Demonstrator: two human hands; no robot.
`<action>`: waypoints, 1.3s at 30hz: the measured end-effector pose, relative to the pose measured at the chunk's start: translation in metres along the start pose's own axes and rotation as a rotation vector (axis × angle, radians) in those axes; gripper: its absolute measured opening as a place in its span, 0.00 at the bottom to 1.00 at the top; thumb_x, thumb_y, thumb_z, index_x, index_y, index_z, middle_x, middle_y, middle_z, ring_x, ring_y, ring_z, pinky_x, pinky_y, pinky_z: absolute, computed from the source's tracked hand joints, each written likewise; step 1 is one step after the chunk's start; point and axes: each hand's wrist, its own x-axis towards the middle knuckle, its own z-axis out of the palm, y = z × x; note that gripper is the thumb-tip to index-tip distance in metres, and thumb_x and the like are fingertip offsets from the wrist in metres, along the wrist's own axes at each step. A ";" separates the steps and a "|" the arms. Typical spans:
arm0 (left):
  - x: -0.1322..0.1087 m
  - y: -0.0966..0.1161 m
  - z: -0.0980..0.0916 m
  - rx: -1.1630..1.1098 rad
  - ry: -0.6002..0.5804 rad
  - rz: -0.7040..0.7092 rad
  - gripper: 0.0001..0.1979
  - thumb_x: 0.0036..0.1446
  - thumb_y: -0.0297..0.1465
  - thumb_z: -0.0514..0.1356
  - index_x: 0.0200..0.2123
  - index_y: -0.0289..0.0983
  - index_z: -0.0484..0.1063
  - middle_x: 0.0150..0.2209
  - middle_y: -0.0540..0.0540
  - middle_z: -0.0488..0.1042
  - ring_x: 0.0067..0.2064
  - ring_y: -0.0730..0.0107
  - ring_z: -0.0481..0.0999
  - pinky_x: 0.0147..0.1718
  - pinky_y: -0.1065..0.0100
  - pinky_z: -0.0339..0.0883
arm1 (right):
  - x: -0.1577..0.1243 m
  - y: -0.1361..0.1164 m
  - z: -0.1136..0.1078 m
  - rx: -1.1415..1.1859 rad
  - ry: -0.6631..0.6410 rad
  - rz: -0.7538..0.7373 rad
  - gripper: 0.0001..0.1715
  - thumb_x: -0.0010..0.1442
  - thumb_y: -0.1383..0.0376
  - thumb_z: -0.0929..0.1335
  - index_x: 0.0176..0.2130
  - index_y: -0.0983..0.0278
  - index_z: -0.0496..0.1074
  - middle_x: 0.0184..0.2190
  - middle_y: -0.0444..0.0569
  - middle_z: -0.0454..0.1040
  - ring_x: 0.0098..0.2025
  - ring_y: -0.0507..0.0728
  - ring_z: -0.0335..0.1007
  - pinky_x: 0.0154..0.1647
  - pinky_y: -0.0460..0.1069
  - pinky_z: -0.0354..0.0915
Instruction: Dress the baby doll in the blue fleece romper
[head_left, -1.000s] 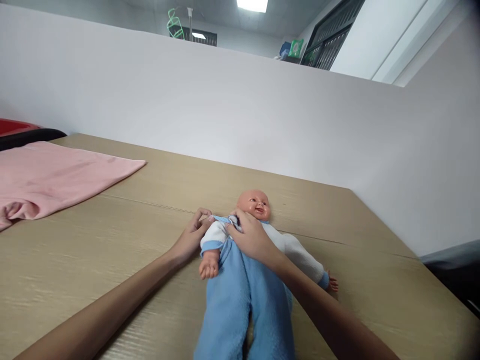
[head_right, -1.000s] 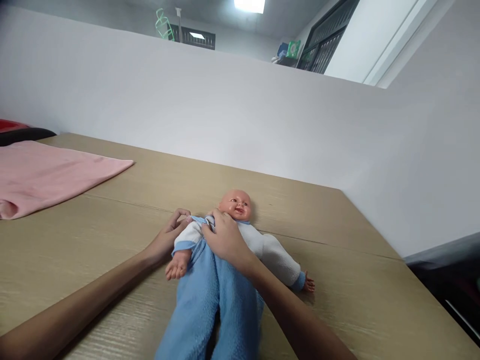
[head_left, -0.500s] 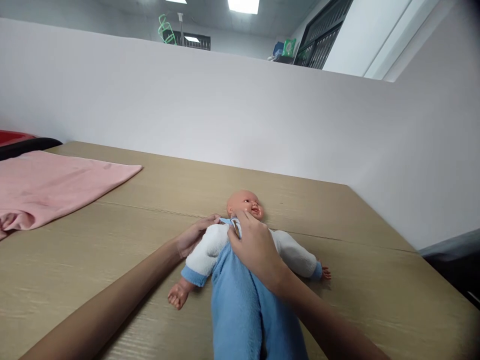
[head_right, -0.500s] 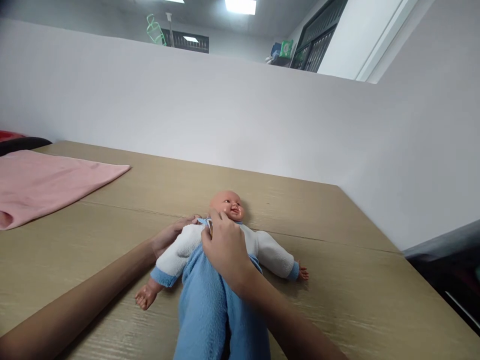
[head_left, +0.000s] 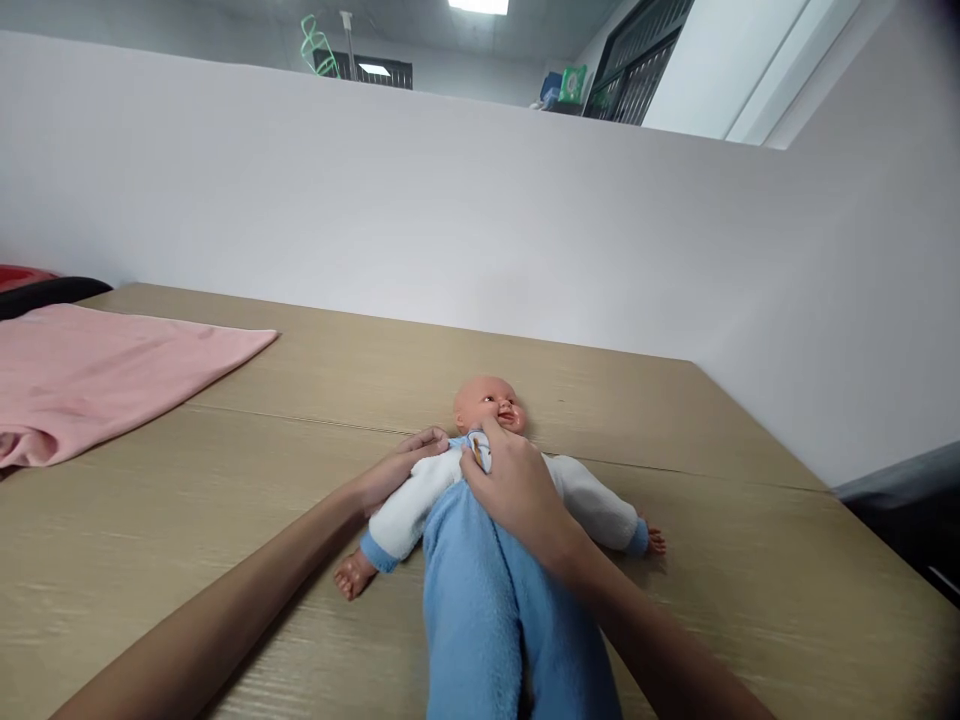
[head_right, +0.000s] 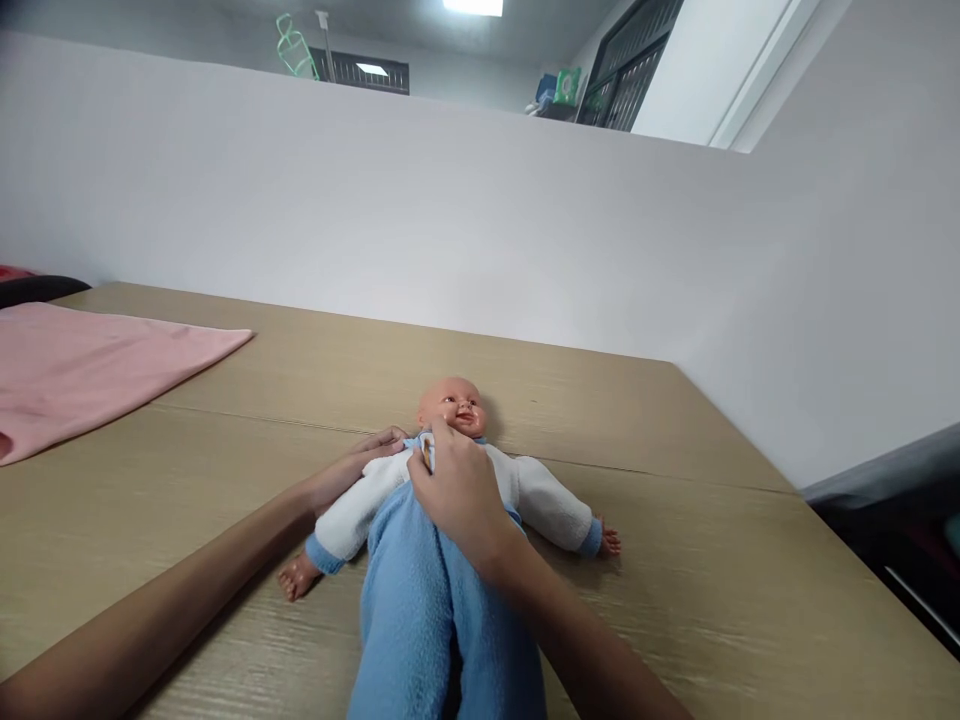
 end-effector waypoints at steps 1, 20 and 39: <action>-0.001 0.000 -0.001 -0.006 -0.028 -0.025 0.17 0.60 0.42 0.75 0.41 0.37 0.77 0.34 0.49 0.76 0.31 0.72 0.74 0.30 0.72 0.67 | 0.000 0.001 -0.001 0.014 0.000 0.001 0.04 0.69 0.65 0.66 0.43 0.61 0.71 0.34 0.50 0.81 0.36 0.60 0.75 0.32 0.51 0.51; 0.008 0.005 -0.001 -0.007 -0.153 -0.091 0.14 0.58 0.39 0.76 0.40 0.40 0.79 0.38 0.49 0.75 0.35 0.70 0.74 0.33 0.73 0.68 | -0.020 0.020 -0.023 0.170 -0.070 0.009 0.13 0.73 0.56 0.67 0.37 0.59 0.71 0.32 0.46 0.79 0.35 0.58 0.72 0.38 0.50 0.58; -0.021 0.079 -0.027 1.063 -0.249 0.024 0.25 0.54 0.30 0.73 0.56 0.45 0.80 0.43 0.48 0.85 0.41 0.56 0.83 0.36 0.69 0.70 | -0.049 0.091 -0.057 0.383 -0.181 0.099 0.17 0.69 0.51 0.71 0.49 0.58 0.80 0.46 0.48 0.83 0.46 0.61 0.78 0.49 0.54 0.71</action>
